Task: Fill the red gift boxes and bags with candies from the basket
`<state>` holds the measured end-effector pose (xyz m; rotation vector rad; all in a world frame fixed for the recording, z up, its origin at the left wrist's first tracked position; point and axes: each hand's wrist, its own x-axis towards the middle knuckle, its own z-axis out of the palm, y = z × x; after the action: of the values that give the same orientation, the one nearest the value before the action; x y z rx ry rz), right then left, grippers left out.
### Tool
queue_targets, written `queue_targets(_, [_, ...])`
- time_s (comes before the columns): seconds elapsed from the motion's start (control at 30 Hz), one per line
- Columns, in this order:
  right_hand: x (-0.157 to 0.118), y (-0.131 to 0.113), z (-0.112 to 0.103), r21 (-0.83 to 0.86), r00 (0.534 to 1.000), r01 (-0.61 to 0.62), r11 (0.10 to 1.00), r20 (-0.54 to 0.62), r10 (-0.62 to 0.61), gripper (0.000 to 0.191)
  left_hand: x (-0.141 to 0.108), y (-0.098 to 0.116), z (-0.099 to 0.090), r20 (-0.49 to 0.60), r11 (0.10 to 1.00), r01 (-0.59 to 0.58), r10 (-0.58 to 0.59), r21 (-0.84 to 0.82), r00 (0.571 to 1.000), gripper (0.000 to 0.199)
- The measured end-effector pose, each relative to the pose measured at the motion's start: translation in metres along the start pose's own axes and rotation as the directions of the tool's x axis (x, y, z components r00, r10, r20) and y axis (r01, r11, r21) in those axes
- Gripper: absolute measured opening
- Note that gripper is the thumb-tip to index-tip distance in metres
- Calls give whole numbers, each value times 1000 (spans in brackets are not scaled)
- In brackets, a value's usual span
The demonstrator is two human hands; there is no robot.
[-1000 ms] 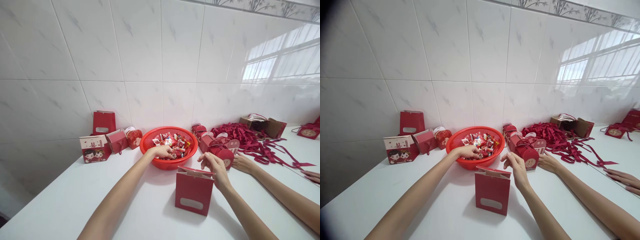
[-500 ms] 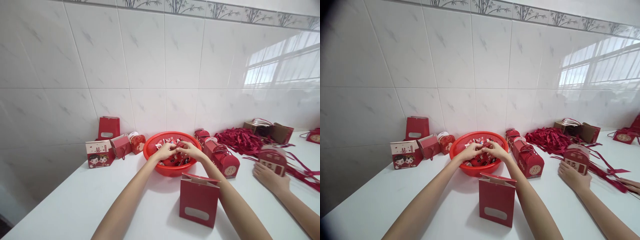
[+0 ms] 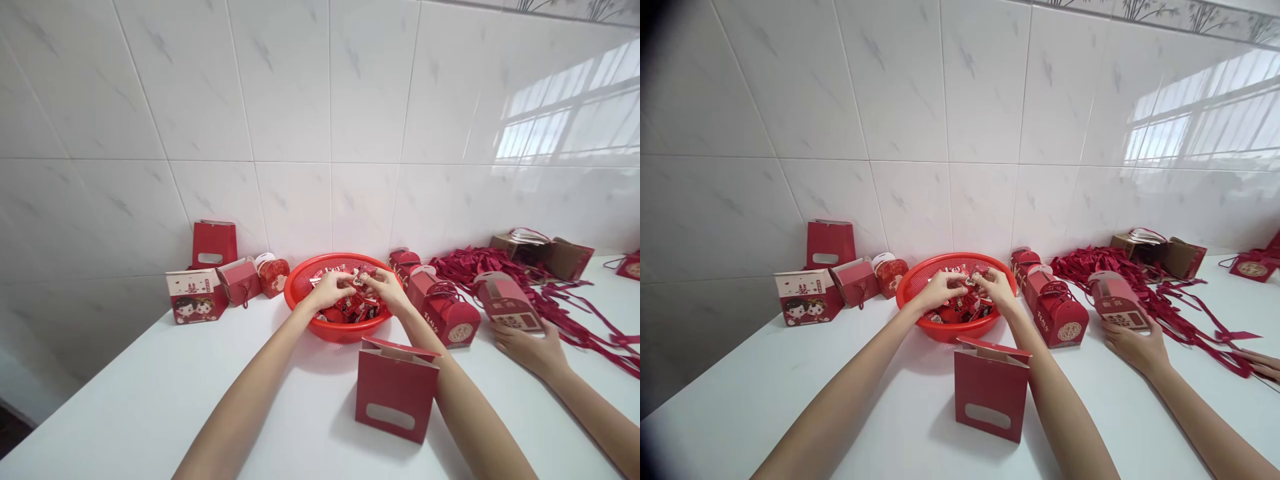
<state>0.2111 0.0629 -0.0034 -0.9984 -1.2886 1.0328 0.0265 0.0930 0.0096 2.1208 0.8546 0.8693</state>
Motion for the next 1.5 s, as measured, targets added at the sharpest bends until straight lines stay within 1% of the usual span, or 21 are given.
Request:
queue_targets(0.17, [11, 9, 13, -26, 990, 30, 999, -139, -34, 36, 0, -6, 1, -96, 999, 2, -7, -51, 995, 34])
queue_targets(0.23, [3, 6, 7, -39, 983, 48, 998, -177, -55, 40, 1, -7, 2, -131, 996, -45, 35, -77, 991, 34])
queue_targets(0.27, [-7, 3, -4, -44, 978, 59, 997, -197, -67, 43, 1, -7, 2, -144, 994, -65, 52, -87, 988, 35])
queue_targets(0.33, [-39, -4, -46, -24, 969, 97, 995, -225, -100, 44, 2, -6, 1, -166, 992, -80, 62, -99, 984, 34])
queue_targets(0.47, [-112, -3, -178, 9, 921, 114, 993, -376, -103, 50, 3, -3, 1, -210, 991, -75, 51, -107, 976, 29])
queue_targets(0.5, [-124, 2, -205, 14, 890, 128, 992, -443, -108, 52, 2, -3, 1, -216, 991, -79, 54, -107, 975, 28])
queue_targets(0.53, [-130, 7, -225, 20, 874, 115, 993, -477, -91, 53, 2, -2, 1, -217, 991, -82, 57, -108, 974, 27])
queue_targets(0.57, [-132, 10, -234, 41, 861, 65, 997, -507, -35, 53, 1, -2, 1, -213, 990, -84, 59, -112, 975, 27])
queue_targets(0.6, [-129, 12, -231, 63, 869, 0, 998, -494, 31, 53, 1, -2, 1, -205, 989, -83, 58, -119, 977, 27])
queue_targets(0.63, [-122, 12, -218, 69, 877, -19, 997, -478, 50, 53, 1, -3, 1, -194, 988, -83, 57, -130, 979, 28])
queue_targets(0.67, [-111, 10, -194, 62, 929, -28, 998, -368, 49, 50, 1, -3, 1, -181, 987, -81, 55, -141, 982, 29])
queue_targets(0.73, [-82, 2, -126, -25, 973, 46, 999, -225, -50, 34, 2, -5, 2, -156, 986, -77, 53, -150, 986, 32])
queue_targets(0.8, [-50, -6, -55, -84, 986, 79, 993, -142, -90, 24, 4, -7, 2, -138, 993, -54, 39, -105, 990, 33])
queue_targets(0.87, [-24, -9, -6, -94, 990, 86, 992, -105, -96, 26, 4, -11, 2, -83, 1000, 26, -26, 5, 996, 30])
queue_targets(0.9, [-15, -9, 7, -102, 990, 90, 991, -103, -101, 29, 4, -13, 2, -21, 994, 82, -80, 78, 997, 29])
queue_targets(0.93, [-8, -8, 14, -97, 987, 104, 990, -112, -114, 27, 3, -15, 2, 70, 979, 138, -150, 153, 986, 28])
queue_targets(0.97, [-5, -6, 15, -84, 985, 114, 990, -119, -123, 26, 2, -16, 1, 178, 958, 180, -221, 223, 959, 26])
queue_targets(1.03, [-3, -3, 9, -51, 984, 131, 990, -119, -136, 23, -1, -18, 2, 382, 926, 194, -315, 324, 869, 24])
queue_targets(1.1, [-5, -1, 1, -32, 988, 127, 991, -84, -129, 25, -3, -17, 2, 481, 910, 170, -350, 379, 804, 30])
queue_targets(1.23, [-7, -2, 0, -29, 994, 99, 995, -44, -100, 26, -3, -10, 2, 479, 873, 155, -393, 462, 785, 38])
queue_targets(1.5, [-7, -5, 2, 6, 997, 66, 998, -36, -66, 26, -2, -6, 1, 511, 849, 178, -453, 498, 731, 38])
